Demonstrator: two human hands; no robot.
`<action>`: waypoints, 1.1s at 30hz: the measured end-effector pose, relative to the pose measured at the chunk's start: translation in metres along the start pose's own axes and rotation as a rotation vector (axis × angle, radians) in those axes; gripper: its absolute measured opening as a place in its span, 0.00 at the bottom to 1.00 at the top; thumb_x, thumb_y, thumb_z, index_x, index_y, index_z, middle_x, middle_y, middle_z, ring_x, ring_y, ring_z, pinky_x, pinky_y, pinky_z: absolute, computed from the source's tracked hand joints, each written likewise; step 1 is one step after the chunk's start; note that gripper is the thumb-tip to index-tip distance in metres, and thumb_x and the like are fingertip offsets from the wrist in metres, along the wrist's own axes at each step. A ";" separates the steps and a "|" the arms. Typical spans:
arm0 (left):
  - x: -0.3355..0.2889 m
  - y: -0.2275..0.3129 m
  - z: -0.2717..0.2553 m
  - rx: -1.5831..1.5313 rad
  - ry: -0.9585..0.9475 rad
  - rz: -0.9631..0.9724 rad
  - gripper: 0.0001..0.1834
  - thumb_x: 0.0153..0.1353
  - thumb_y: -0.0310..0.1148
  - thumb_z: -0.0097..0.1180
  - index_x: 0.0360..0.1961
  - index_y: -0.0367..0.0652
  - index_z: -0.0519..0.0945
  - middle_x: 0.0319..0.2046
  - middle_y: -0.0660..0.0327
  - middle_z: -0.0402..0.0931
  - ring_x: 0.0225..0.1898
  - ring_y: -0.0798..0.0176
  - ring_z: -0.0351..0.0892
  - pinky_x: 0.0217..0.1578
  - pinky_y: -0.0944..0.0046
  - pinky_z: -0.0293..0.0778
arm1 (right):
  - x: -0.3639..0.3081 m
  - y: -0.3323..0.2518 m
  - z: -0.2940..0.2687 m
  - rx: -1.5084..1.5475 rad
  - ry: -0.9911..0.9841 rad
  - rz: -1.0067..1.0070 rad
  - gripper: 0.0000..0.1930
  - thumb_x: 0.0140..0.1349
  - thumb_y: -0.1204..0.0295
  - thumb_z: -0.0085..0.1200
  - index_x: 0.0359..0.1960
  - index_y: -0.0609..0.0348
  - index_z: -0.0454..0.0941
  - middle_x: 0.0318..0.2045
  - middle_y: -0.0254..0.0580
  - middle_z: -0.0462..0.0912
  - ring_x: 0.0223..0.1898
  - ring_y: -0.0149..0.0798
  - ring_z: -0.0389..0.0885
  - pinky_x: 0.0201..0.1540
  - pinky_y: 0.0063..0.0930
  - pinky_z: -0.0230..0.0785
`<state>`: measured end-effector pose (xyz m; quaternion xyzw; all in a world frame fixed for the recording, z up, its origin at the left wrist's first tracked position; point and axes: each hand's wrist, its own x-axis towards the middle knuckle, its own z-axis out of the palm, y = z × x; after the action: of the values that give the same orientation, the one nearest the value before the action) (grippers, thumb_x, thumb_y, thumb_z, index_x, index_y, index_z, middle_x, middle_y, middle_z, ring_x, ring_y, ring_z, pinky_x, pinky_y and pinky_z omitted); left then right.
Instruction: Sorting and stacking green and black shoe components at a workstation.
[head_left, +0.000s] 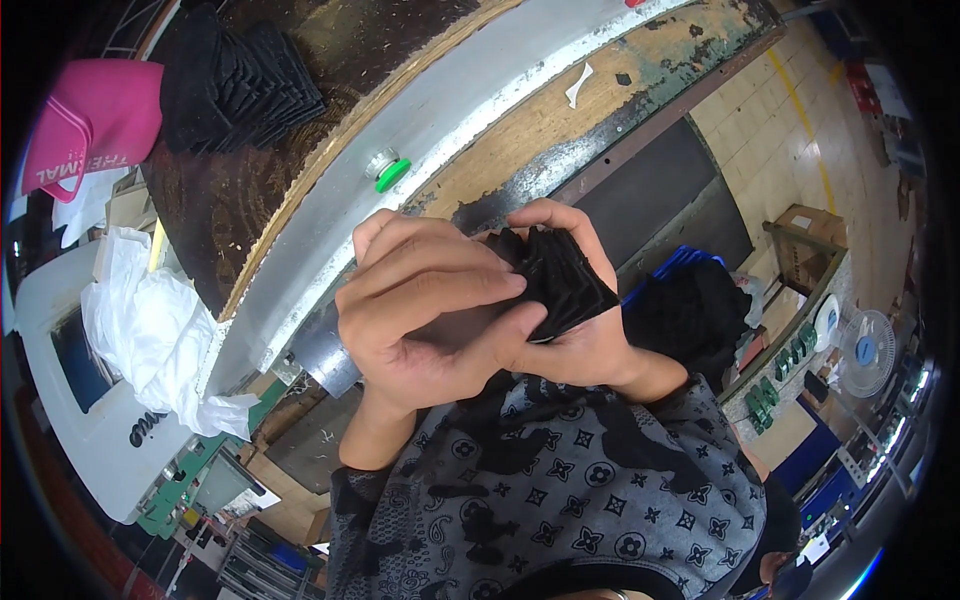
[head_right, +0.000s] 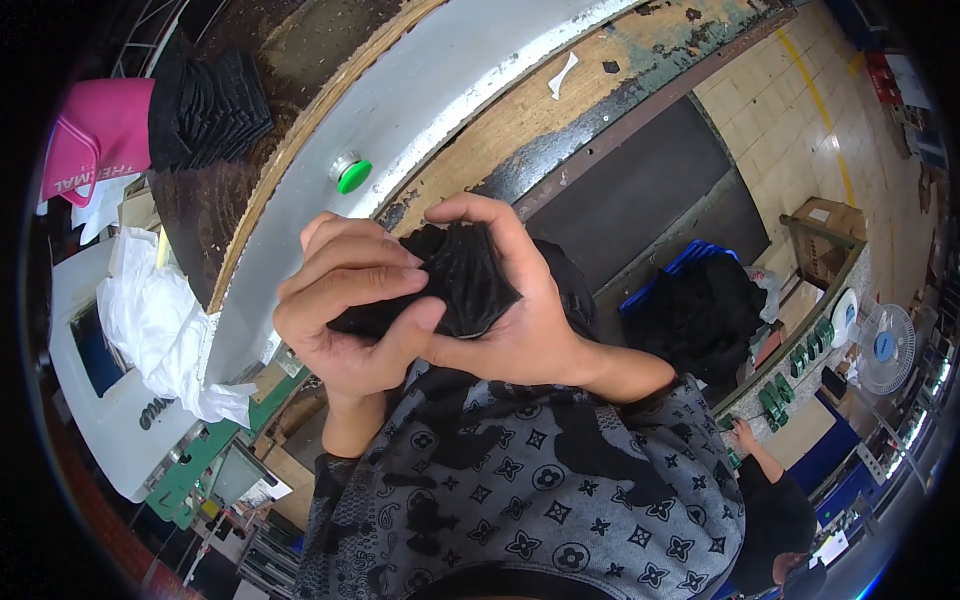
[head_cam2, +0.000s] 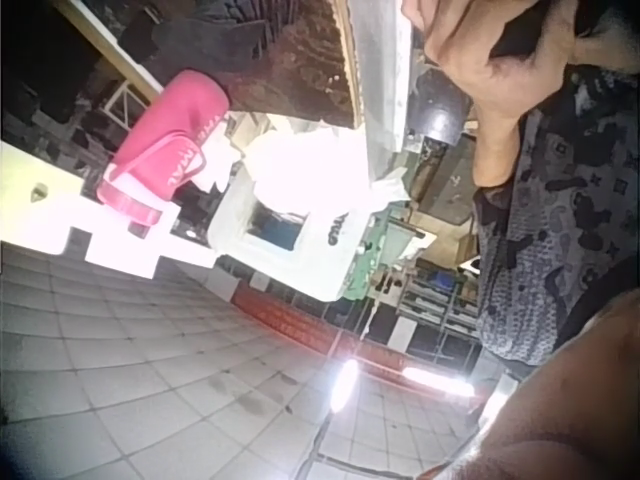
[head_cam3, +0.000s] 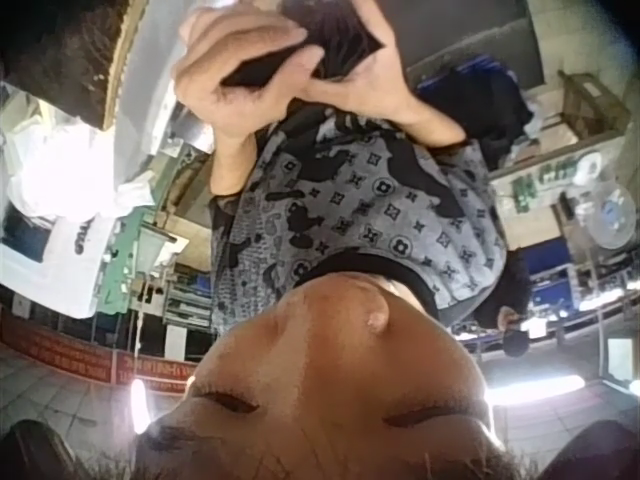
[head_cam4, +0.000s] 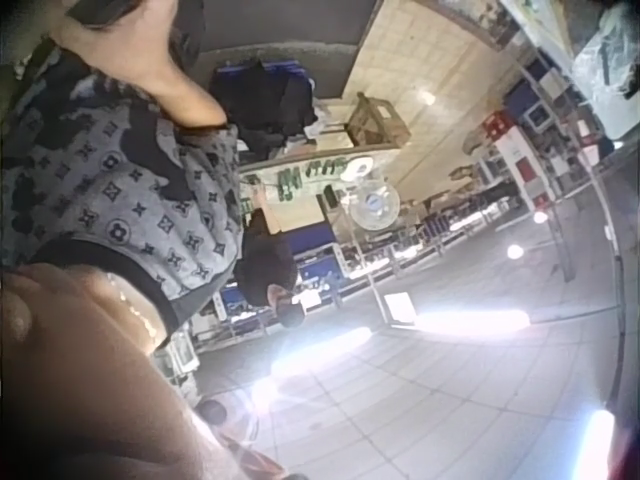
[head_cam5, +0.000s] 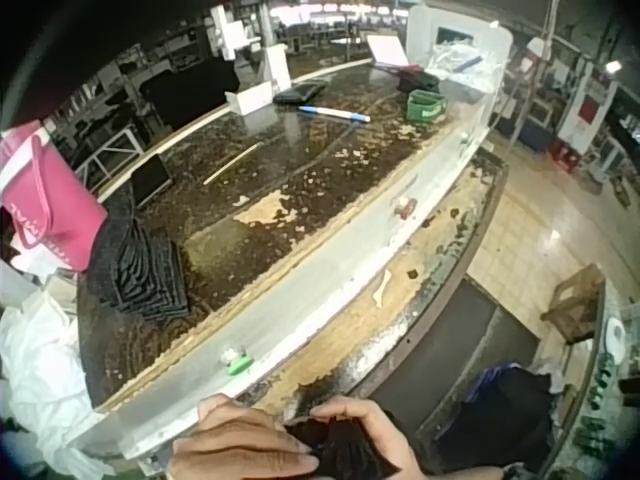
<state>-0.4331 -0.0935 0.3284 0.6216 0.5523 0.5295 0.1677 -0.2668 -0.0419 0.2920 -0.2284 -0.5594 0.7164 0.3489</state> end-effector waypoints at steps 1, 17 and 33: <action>-0.001 0.000 0.001 -0.007 0.014 -0.015 0.11 0.39 0.27 0.71 0.27 0.38 0.86 0.27 0.58 0.84 0.32 0.57 0.81 0.44 0.57 0.68 | 0.000 0.000 0.001 0.008 -0.003 0.006 0.43 0.47 0.76 0.75 0.64 0.61 0.63 0.51 0.38 0.73 0.53 0.28 0.72 0.57 0.24 0.67; 0.003 0.004 -0.004 0.045 -0.078 -0.041 0.09 0.42 0.27 0.64 0.28 0.40 0.87 0.27 0.59 0.80 0.31 0.59 0.77 0.42 0.59 0.68 | 0.001 -0.002 0.003 -0.010 -0.040 -0.021 0.45 0.45 0.80 0.75 0.65 0.61 0.61 0.52 0.38 0.72 0.52 0.27 0.72 0.56 0.23 0.66; 0.002 0.002 -0.004 0.019 -0.079 -0.094 0.18 0.38 0.37 0.77 0.26 0.40 0.82 0.29 0.56 0.81 0.33 0.56 0.79 0.40 0.60 0.73 | -0.001 0.005 0.001 0.053 -0.036 0.029 0.44 0.48 0.76 0.75 0.66 0.60 0.61 0.53 0.39 0.71 0.55 0.29 0.72 0.59 0.25 0.65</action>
<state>-0.4360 -0.0943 0.3322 0.6170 0.5788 0.4909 0.2081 -0.2680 -0.0439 0.2870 -0.2143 -0.5429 0.7400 0.3343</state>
